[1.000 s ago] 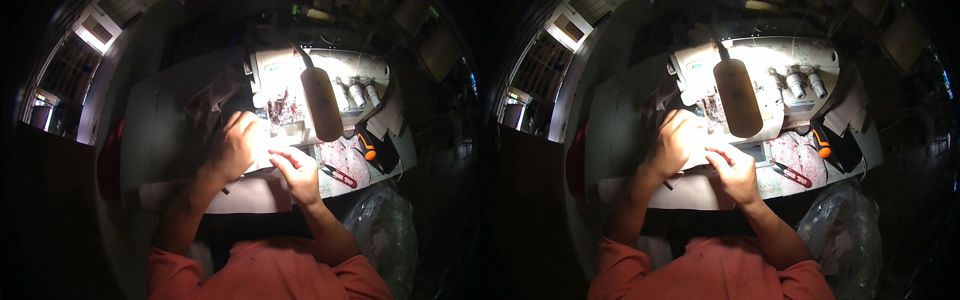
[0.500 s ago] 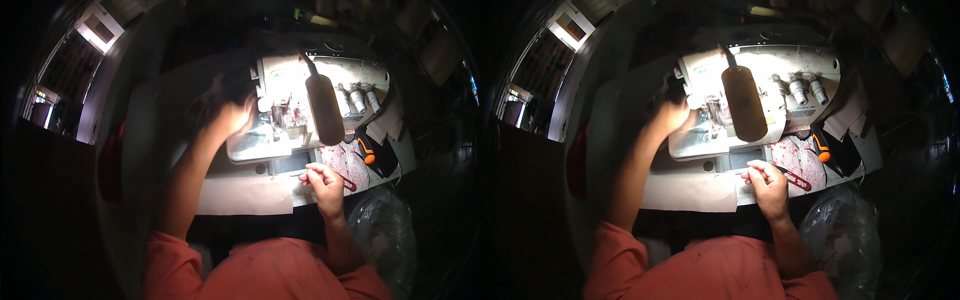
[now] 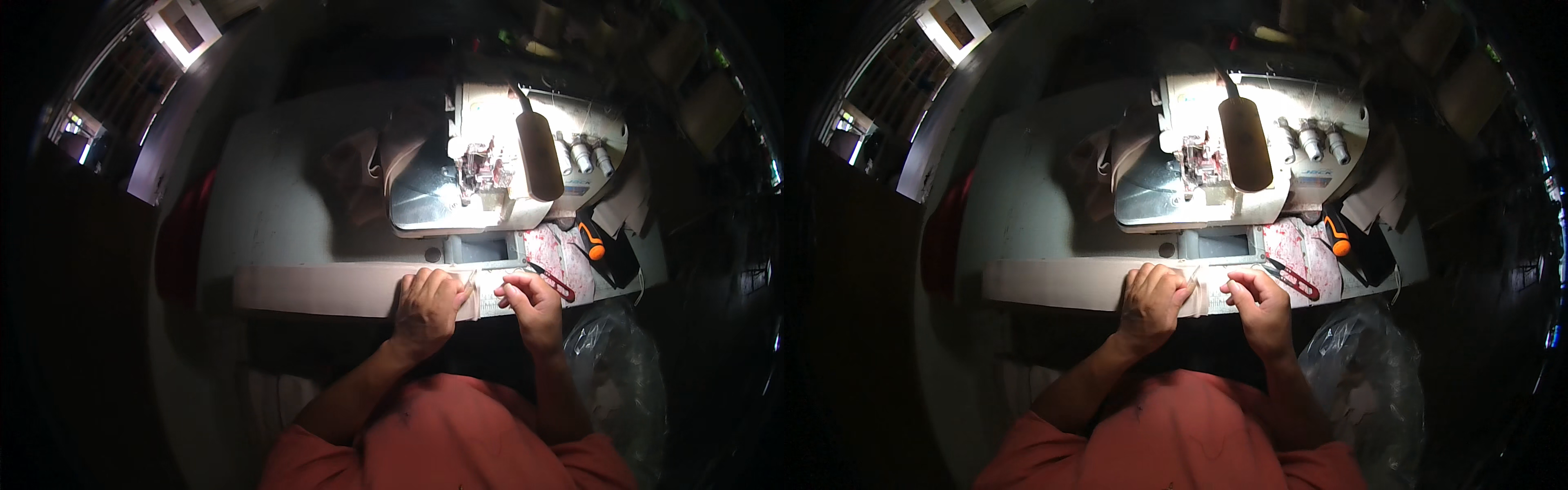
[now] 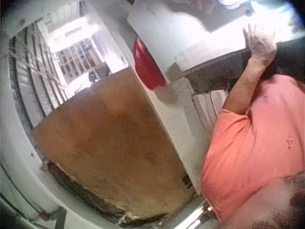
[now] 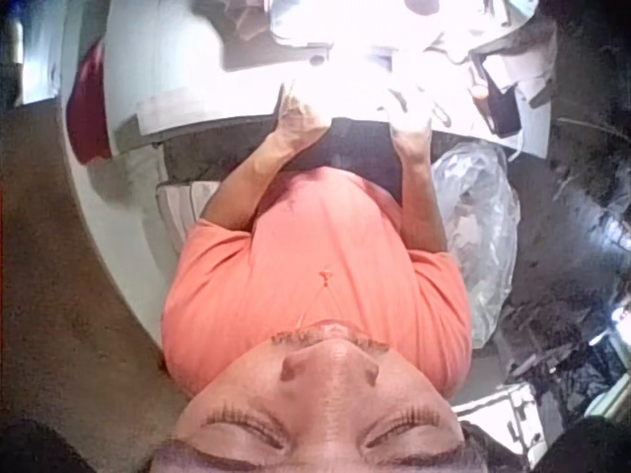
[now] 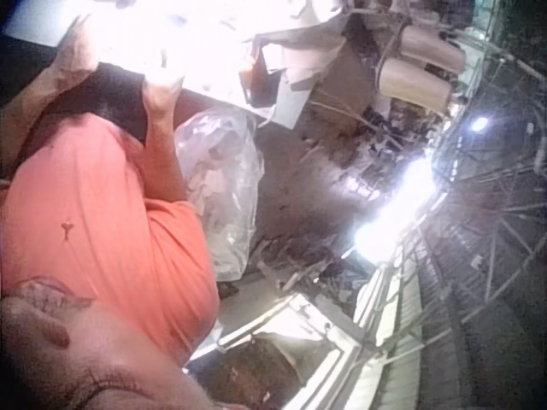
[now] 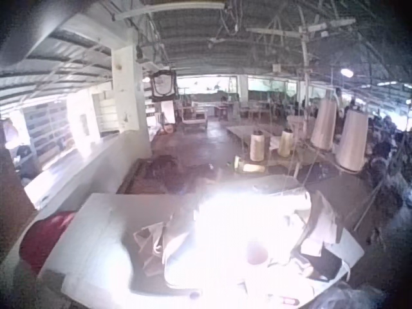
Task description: The person removes fabric pieces from a plastic bag and places them on a table. They then fold a long strip of fabric by hand into smaller sections and stack the folded pieces on the table.
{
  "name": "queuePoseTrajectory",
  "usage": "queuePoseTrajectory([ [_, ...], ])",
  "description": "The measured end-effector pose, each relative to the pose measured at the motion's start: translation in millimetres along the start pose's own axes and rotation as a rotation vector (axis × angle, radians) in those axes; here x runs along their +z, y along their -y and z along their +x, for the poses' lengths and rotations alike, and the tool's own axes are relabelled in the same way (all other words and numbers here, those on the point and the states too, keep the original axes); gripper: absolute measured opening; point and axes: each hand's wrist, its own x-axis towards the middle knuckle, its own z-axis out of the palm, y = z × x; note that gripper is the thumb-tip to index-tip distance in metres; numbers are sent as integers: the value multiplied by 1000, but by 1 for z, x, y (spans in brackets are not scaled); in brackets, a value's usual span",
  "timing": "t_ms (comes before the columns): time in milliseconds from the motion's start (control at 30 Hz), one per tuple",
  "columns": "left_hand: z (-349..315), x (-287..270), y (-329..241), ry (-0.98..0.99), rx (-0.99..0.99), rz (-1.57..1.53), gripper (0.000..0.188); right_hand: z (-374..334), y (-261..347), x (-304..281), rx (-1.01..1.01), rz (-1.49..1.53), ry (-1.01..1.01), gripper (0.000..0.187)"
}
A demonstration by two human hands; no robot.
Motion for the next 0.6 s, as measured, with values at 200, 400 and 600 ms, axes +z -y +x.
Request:
queuePoseTrajectory([
  [200, -5, -8, 9, -78, -108, -384, 10, 0, 35, 31, 99, -190, 312, 15],
  [400, -10, -10, 10, -92, -273, -608, 6, 11, 17, 12, 66, -325, 148, 15],
  [600, -14, -29, -4, -190, -210, -594, 5, 3, 39, 46, 96, -82, 378, 21],
])
